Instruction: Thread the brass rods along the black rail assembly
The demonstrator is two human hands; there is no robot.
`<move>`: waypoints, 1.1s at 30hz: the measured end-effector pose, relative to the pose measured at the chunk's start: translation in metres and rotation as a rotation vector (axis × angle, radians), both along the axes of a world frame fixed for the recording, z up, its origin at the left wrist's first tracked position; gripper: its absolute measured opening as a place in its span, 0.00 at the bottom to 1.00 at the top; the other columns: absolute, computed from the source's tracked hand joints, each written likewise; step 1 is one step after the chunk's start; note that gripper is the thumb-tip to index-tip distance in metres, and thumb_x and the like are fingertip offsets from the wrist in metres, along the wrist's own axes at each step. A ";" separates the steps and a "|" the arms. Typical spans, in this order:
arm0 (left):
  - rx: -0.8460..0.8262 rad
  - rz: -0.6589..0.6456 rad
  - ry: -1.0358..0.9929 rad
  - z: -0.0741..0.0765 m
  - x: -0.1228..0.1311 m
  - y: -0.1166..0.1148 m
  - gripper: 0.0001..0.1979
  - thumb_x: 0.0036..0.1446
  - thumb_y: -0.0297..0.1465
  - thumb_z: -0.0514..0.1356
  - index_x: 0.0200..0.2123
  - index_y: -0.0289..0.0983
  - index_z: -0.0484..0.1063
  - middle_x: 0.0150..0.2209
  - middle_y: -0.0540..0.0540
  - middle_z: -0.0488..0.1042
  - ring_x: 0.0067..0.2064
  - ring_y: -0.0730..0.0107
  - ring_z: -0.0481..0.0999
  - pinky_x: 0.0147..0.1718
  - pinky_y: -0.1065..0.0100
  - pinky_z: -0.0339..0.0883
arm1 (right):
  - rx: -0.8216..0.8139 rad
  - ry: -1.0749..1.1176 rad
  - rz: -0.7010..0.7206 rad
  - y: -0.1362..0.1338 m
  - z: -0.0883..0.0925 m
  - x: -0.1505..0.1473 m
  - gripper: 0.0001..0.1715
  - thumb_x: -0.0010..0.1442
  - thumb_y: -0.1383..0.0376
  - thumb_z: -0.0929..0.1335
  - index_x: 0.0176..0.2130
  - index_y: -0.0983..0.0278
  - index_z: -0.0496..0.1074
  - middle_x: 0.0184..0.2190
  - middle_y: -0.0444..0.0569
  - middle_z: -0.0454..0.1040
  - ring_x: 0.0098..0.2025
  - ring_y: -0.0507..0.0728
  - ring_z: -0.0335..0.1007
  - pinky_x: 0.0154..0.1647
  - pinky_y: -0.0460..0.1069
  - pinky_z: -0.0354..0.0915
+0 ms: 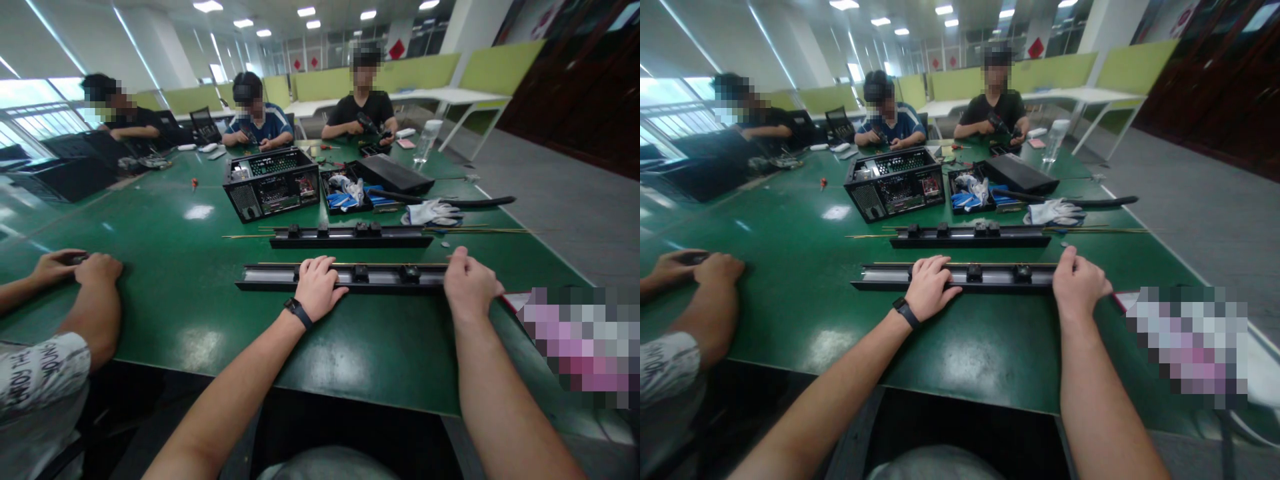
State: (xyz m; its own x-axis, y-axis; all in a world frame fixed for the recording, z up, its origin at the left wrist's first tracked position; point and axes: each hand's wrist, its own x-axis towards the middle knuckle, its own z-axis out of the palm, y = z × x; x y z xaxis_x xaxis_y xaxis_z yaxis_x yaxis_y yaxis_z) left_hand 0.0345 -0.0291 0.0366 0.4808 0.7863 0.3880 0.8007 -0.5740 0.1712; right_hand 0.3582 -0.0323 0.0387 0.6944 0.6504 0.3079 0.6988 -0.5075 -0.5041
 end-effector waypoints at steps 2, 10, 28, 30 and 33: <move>-0.009 0.005 0.010 0.002 -0.001 -0.003 0.10 0.62 0.38 0.73 0.38 0.39 0.79 0.65 0.37 0.75 0.68 0.43 0.71 0.66 0.41 0.62 | -0.009 0.011 0.014 -0.001 0.000 0.000 0.36 0.77 0.52 0.54 0.46 0.63 0.86 0.40 0.58 0.82 0.45 0.61 0.69 0.48 0.56 0.52; -0.019 0.011 0.034 0.007 -0.005 -0.009 0.11 0.62 0.38 0.73 0.37 0.39 0.79 0.63 0.36 0.77 0.65 0.45 0.73 0.64 0.42 0.63 | -0.047 0.017 0.067 -0.005 0.003 -0.003 0.39 0.78 0.53 0.52 0.45 0.63 0.87 0.38 0.59 0.82 0.48 0.62 0.73 0.53 0.56 0.55; -0.047 0.030 0.119 0.009 -0.007 -0.012 0.13 0.65 0.42 0.71 0.39 0.38 0.78 0.61 0.38 0.77 0.62 0.46 0.74 0.63 0.46 0.62 | -0.107 0.078 0.187 -0.003 0.001 0.013 0.44 0.77 0.47 0.50 0.39 0.62 0.86 0.37 0.61 0.79 0.50 0.68 0.74 0.56 0.60 0.64; -0.058 0.035 0.132 0.009 -0.007 -0.012 0.14 0.65 0.43 0.70 0.40 0.38 0.78 0.62 0.38 0.77 0.63 0.46 0.73 0.64 0.46 0.61 | -0.113 0.093 0.216 -0.003 0.000 0.016 0.47 0.77 0.45 0.49 0.40 0.63 0.86 0.38 0.62 0.80 0.51 0.69 0.75 0.57 0.61 0.64; -0.075 0.041 0.144 0.011 -0.006 -0.012 0.14 0.66 0.44 0.70 0.41 0.38 0.79 0.62 0.39 0.76 0.64 0.46 0.73 0.64 0.46 0.60 | -0.113 0.098 0.243 -0.003 0.000 0.018 0.49 0.75 0.41 0.48 0.39 0.63 0.86 0.38 0.63 0.80 0.51 0.69 0.75 0.59 0.62 0.64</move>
State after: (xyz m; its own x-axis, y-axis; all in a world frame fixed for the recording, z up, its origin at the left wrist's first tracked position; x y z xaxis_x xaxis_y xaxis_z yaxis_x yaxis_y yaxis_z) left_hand 0.0281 -0.0413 0.0473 0.4940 0.8307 0.2567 0.8427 -0.5302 0.0940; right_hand 0.3765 -0.0348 0.0383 0.5364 0.8280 0.1633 0.7579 -0.3875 -0.5248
